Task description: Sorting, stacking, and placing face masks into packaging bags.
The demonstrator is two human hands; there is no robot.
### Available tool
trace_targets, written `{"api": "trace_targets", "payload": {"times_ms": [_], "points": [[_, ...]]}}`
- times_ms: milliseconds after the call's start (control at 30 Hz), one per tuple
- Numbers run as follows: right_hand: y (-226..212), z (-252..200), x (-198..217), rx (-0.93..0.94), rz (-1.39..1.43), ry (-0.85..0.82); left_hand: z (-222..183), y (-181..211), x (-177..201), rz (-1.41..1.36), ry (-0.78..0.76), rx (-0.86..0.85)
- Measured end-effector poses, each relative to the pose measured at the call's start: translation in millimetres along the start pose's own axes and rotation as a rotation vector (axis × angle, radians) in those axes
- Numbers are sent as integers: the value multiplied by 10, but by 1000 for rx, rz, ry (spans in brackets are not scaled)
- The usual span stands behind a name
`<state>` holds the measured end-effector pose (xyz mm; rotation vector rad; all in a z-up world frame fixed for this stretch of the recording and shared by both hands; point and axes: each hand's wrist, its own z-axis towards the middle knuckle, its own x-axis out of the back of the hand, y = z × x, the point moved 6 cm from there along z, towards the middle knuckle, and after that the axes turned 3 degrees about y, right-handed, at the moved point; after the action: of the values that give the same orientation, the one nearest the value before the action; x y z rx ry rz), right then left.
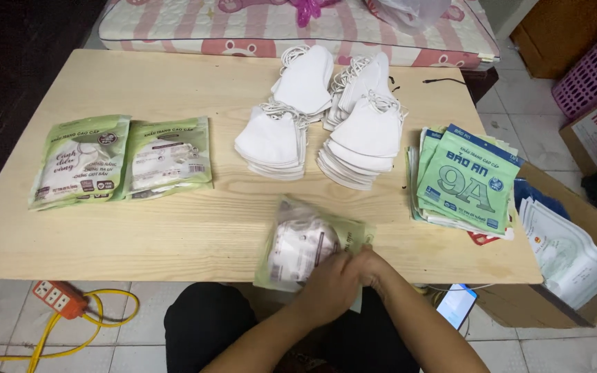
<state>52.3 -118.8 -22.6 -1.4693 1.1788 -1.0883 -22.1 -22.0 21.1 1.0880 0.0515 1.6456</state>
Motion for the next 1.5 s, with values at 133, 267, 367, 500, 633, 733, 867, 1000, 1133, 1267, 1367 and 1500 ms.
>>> {"api": "trace_targets", "payload": {"times_ms": [133, 267, 367, 500, 633, 733, 867, 1000, 1133, 1267, 1367, 1500], "points": [[-164, -83, 74, 78, -53, 34, 208, 234, 397, 139, -90, 1], [-268, -322, 296, 186, -142, 80, 356, -168, 788, 83, -101, 235], [-294, -558, 357, 254, -194, 125, 426, -325, 953, 50, -282, 284], [-270, -950, 292, 358, -274, 213, 194, -473, 516, -401, -306, 156], [32, -1432, 683, 379, -332, 304, -17, -645, 408, -622, -342, 418], [712, -2192, 1724, 287, -357, 1209, -125, -898, 533, -607, -202, 565], [1790, -2396, 2445, 58, -661, 1142, -275, -1059, 621, -757, 10, 981], [2954, -2194, 2768, -213, -1176, 931, -233, -958, 568, -975, 114, 1014], [2899, -1982, 2742, -388, -1160, 956, -380, -1047, 470, -1002, 122, 1019], [2707, -1791, 2742, -747, -971, 715, -407, -1044, 550, -868, 160, 1067], [2639, -1670, 2848, -819, -922, 670, -399, -1054, 558, -866, 178, 1056], [2861, -1599, 3001, -933, -967, 564, -513, -1099, 516, -892, 186, 1053]]}}
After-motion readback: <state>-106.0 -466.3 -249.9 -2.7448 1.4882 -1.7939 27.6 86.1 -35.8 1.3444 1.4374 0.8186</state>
